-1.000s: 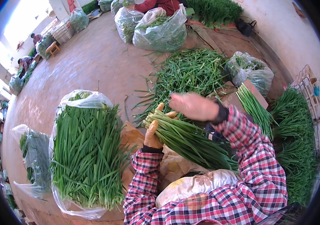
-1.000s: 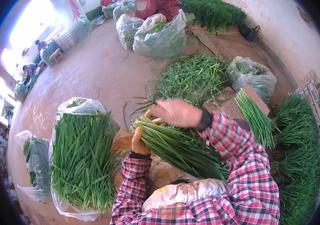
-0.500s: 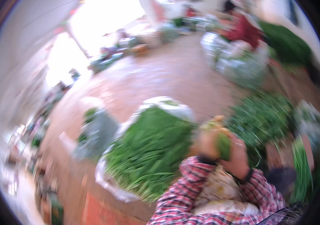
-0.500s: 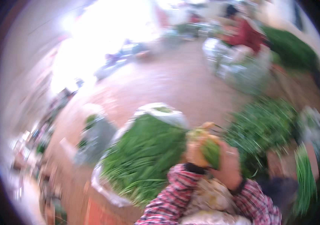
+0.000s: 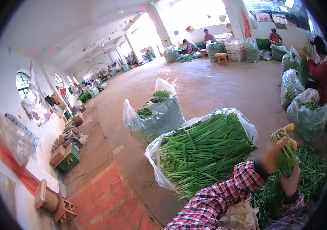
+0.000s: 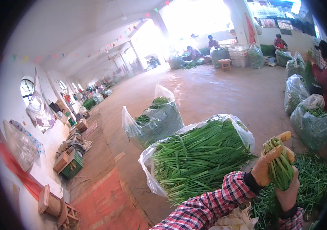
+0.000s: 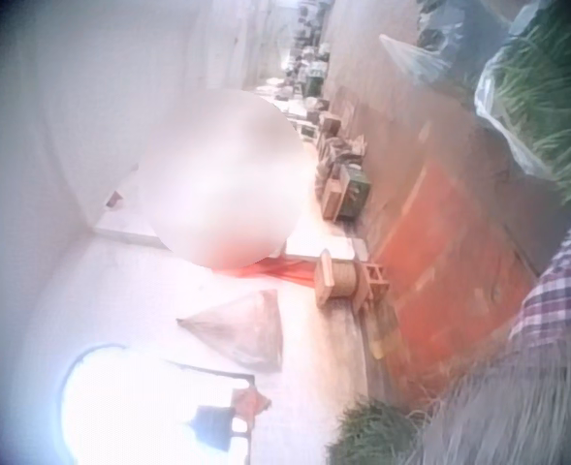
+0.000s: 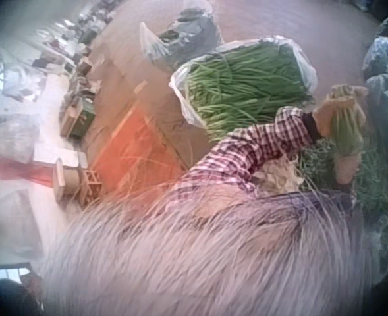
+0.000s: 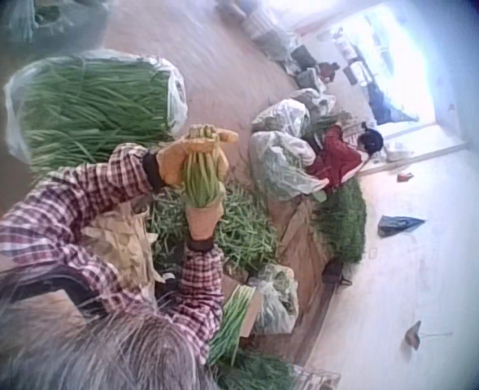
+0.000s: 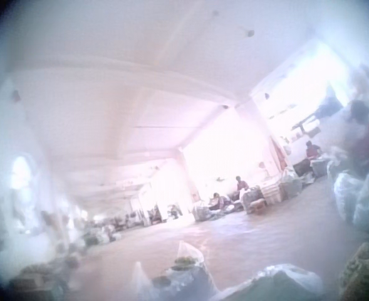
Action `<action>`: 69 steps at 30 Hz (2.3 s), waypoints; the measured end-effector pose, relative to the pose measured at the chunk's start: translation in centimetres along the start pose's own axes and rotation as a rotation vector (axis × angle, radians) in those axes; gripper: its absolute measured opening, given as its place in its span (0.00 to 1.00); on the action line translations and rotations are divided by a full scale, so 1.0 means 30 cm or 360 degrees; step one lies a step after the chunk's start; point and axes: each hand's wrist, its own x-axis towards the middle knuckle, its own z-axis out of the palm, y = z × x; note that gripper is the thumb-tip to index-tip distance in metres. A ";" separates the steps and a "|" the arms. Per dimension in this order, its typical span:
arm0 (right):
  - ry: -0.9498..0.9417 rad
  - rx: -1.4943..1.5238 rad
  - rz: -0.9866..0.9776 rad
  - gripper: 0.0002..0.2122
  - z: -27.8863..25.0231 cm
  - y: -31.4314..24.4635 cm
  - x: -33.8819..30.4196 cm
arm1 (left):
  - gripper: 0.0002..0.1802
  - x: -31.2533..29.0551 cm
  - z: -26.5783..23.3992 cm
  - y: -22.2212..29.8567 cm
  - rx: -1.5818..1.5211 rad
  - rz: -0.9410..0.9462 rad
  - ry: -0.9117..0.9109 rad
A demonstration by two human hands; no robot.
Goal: The person processes bundles of green onions by removing outer layers from the bulbs, trimming the tops, and then placing the cleaned bundles onto a central board for further handling.
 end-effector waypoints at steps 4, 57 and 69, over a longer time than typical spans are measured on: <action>-0.0018 -0.0613 -0.0236 0.24 -0.130 0.068 0.042 | 0.21 -0.005 -0.021 -0.011 -0.0015 0.0079 0.0354; 0.0466 -0.2988 0.0680 0.12 -1.333 -0.032 -0.634 | 0.24 -0.280 -0.519 -0.413 0.1455 -0.1003 0.0456; 0.0112 -0.2500 0.1398 0.10 -1.355 0.313 -1.011 | 0.22 -0.485 -0.653 -0.457 0.1772 -0.1553 0.0987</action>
